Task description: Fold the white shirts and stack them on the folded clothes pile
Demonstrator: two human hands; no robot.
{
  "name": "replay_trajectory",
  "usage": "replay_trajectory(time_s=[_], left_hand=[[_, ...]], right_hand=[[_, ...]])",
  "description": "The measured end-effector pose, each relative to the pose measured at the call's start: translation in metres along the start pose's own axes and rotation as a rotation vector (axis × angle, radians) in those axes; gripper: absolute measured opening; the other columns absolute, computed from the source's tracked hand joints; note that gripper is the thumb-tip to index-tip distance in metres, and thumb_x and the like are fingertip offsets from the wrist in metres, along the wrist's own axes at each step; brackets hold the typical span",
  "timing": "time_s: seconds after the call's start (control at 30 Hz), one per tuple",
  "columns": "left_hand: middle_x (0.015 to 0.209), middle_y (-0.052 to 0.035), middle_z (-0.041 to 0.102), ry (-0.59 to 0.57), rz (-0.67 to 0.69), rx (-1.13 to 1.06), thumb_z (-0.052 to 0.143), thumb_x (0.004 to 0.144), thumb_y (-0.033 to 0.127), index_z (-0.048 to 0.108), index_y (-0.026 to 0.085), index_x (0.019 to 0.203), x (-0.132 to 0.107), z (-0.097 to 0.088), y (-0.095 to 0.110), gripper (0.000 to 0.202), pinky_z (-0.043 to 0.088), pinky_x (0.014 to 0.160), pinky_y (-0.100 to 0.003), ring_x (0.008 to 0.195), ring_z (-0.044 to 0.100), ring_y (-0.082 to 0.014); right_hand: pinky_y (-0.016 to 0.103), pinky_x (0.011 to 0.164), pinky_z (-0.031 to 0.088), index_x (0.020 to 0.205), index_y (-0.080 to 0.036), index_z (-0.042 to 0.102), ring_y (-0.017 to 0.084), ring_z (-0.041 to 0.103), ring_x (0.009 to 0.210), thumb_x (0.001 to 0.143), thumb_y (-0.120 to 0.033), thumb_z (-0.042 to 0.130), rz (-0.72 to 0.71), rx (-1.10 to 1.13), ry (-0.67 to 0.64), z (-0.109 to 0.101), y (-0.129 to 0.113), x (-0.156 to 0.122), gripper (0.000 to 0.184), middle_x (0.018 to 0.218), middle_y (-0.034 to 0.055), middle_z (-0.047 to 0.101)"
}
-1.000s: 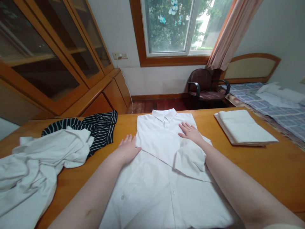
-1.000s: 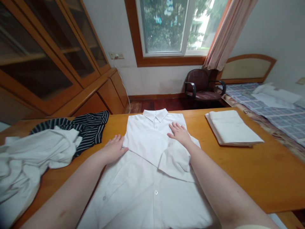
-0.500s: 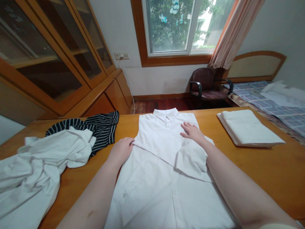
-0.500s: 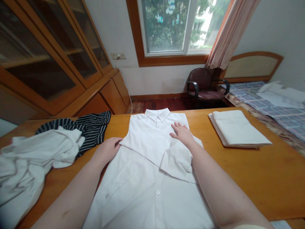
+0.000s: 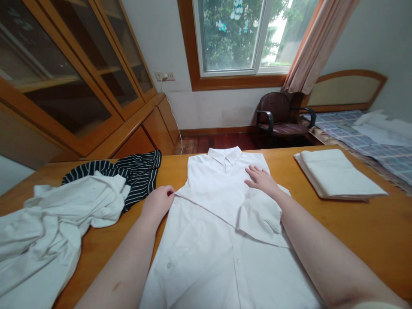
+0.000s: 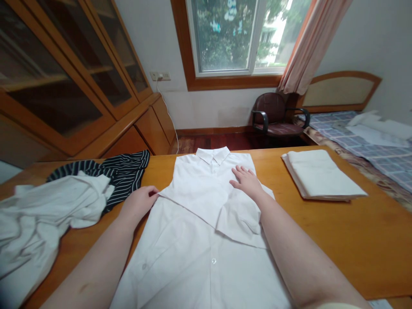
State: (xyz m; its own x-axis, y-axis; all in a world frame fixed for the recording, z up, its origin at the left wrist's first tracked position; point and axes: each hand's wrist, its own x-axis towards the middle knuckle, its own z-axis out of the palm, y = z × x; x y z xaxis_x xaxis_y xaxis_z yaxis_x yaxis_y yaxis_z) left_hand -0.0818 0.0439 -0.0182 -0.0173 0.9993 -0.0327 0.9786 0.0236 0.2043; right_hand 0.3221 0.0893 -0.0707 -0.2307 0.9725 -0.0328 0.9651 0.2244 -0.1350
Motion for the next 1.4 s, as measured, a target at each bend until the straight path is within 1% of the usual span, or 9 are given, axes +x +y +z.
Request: replay_trajectory(time_s=[0.2,0.3,0.43,0.57,0.7,0.87,1.0,1.2,1.4], left_hand=[[0.121,-0.0077,0.061,0.131,0.239,0.038,0.036,0.085,0.023,0.061,0.018,0.116,-0.006,0.005,0.013,0.041,0.038,0.101,-0.035,0.114,0.054,-0.0230],[0.144,-0.0081,0.041,0.007,0.403,0.009,0.038,0.088,0.033,0.046,0.016,0.135,-0.010,0.019,0.026,0.051,0.029,0.110,-0.037,0.131,0.038,-0.0224],[0.152,-0.0071,0.023,-0.162,0.507,-0.017,0.037,0.090,0.041,0.033,0.021,0.143,-0.009,0.039,0.030,0.056,0.021,0.113,-0.042,0.140,0.020,-0.0222],[0.153,-0.0058,0.019,-0.192,0.506,-0.017,0.034,0.091,0.048,0.028,0.024,0.145,-0.006,0.042,0.023,0.060,0.018,0.113,-0.043,0.141,0.017,-0.0231],[0.153,-0.0053,0.019,-0.215,0.495,-0.048,0.037,0.090,0.050,0.024,0.026,0.146,-0.007,0.038,0.020,0.063,0.018,0.113,-0.044,0.141,0.017,-0.0237],[0.154,-0.0057,0.017,-0.280,0.462,-0.085,0.046,0.086,0.049,0.025,0.028,0.146,-0.006,0.033,0.020,0.067,0.018,0.112,-0.046,0.141,0.014,-0.0253],[0.154,-0.0056,0.017,-0.309,0.442,-0.106,0.050,0.083,0.049,0.029,0.028,0.144,-0.004,0.030,0.020,0.067,0.017,0.112,-0.046,0.141,0.014,-0.0258],[0.154,-0.0040,0.016,-0.333,0.430,-0.104,0.050,0.083,0.048,0.029,0.030,0.144,-0.005,0.029,0.019,0.067,0.015,0.113,-0.046,0.141,0.012,-0.0253],[0.156,-0.0065,0.008,-0.321,0.374,-0.129,0.054,0.081,0.045,0.024,0.028,0.146,-0.009,0.027,0.022,0.073,0.016,0.112,-0.047,0.142,0.007,-0.0270]], right_hand=[[0.049,0.108,0.025,0.142,-0.020,0.035,0.029,0.026,0.137,0.088,-0.055,0.036,-0.008,-0.001,0.007,0.001,0.001,0.001,0.064,0.150,0.0099,0.027],[0.049,0.107,0.025,0.142,-0.021,0.035,0.029,0.027,0.137,0.088,-0.054,0.036,-0.006,0.001,0.010,0.002,0.001,0.001,0.064,0.150,0.0094,0.028],[0.048,0.107,0.025,0.137,-0.021,0.044,0.029,0.030,0.135,0.086,-0.051,0.041,-0.004,0.090,0.055,-0.002,-0.002,-0.002,0.059,0.147,0.0098,0.034],[0.035,0.089,0.042,0.104,-0.018,0.067,0.024,0.057,0.106,0.087,-0.044,0.039,0.032,0.366,0.157,-0.018,-0.007,-0.013,0.042,0.112,0.0104,0.066],[0.027,0.059,0.040,0.076,-0.018,0.067,0.017,0.056,0.064,0.083,-0.052,0.044,0.087,0.514,-0.029,-0.035,-0.015,-0.025,0.042,0.067,0.0032,0.064],[0.024,0.052,0.034,0.068,-0.018,0.065,0.014,0.051,0.059,0.067,-0.055,0.062,0.179,0.562,-0.237,-0.043,-0.022,-0.032,0.037,0.062,0.0005,0.061],[0.023,0.050,0.034,0.058,-0.017,0.058,0.012,0.046,0.054,0.062,-0.040,0.065,0.186,0.693,-0.361,-0.044,-0.020,-0.032,0.024,0.053,-0.0025,0.052],[0.022,0.049,0.031,0.059,-0.018,0.053,0.009,0.040,0.051,0.059,-0.032,0.062,0.189,0.830,-0.306,-0.041,-0.012,-0.030,0.017,0.052,-0.0055,0.045],[0.022,0.047,0.028,0.056,-0.018,0.047,0.008,0.037,0.048,0.059,-0.031,0.061,0.158,0.896,-0.388,-0.043,-0.012,-0.029,0.019,0.049,-0.0064,0.039]])
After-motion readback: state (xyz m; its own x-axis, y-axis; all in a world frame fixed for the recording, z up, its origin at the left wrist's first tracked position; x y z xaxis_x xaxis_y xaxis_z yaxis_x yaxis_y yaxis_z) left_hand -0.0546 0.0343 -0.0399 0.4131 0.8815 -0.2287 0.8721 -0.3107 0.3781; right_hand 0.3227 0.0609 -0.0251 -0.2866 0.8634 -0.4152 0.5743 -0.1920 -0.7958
